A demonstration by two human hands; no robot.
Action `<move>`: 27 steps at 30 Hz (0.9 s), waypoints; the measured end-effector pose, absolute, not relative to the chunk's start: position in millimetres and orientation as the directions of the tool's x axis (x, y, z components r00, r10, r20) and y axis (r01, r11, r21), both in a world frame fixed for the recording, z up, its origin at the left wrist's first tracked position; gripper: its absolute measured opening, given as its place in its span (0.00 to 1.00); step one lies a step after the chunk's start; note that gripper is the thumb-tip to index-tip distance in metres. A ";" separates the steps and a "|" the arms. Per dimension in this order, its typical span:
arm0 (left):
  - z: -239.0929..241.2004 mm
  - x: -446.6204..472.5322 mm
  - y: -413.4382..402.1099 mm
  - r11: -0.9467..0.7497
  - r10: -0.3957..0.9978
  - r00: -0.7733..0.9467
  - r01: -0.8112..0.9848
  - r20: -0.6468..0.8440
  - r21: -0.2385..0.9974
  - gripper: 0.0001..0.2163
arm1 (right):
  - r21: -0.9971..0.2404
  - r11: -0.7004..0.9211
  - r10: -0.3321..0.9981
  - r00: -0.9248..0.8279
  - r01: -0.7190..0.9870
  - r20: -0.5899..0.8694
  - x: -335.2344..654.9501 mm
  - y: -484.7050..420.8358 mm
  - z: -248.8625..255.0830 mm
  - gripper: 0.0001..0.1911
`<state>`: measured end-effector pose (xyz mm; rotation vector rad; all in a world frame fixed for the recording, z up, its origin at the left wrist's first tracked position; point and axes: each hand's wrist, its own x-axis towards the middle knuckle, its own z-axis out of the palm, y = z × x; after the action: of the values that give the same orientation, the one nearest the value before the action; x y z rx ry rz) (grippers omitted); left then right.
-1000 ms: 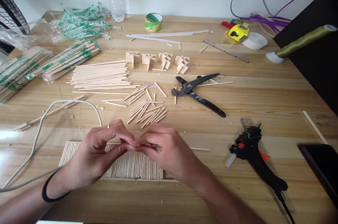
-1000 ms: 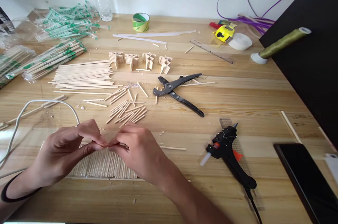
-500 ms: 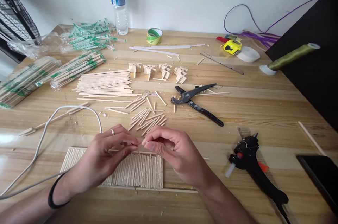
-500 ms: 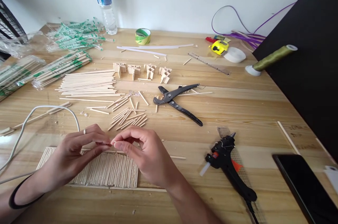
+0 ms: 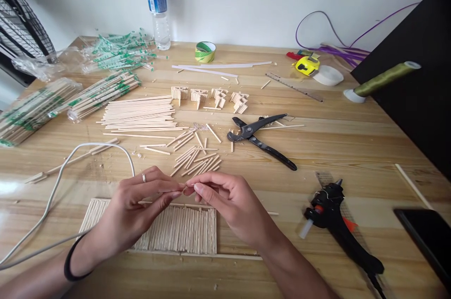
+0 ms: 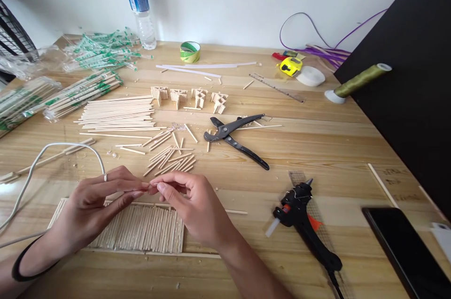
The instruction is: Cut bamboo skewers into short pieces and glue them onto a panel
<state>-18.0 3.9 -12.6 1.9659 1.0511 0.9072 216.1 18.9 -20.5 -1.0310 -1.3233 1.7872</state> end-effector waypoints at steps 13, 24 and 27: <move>-11.4 -14.7 1.4 -0.573 0.811 0.424 0.434 0.404 0.695 0.16 | -0.954 -0.270 0.869 -0.459 -0.130 -0.183 212.3 17.2 -20.4 0.12; -11.9 -14.7 -1.2 -0.521 0.846 0.411 0.497 0.340 0.694 0.08 | -0.952 -0.274 0.850 -0.497 -0.138 -0.173 212.6 17.6 -17.0 0.11; -11.7 -14.7 -1.5 -0.514 0.845 0.426 0.486 0.322 0.707 0.08 | -0.952 -0.276 0.850 -0.498 -0.136 -0.175 213.2 16.8 -17.1 0.11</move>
<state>-14.7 -1.5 -11.7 2.1656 1.1213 0.9140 213.2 16.8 -17.1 -0.9405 -1.2771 1.8470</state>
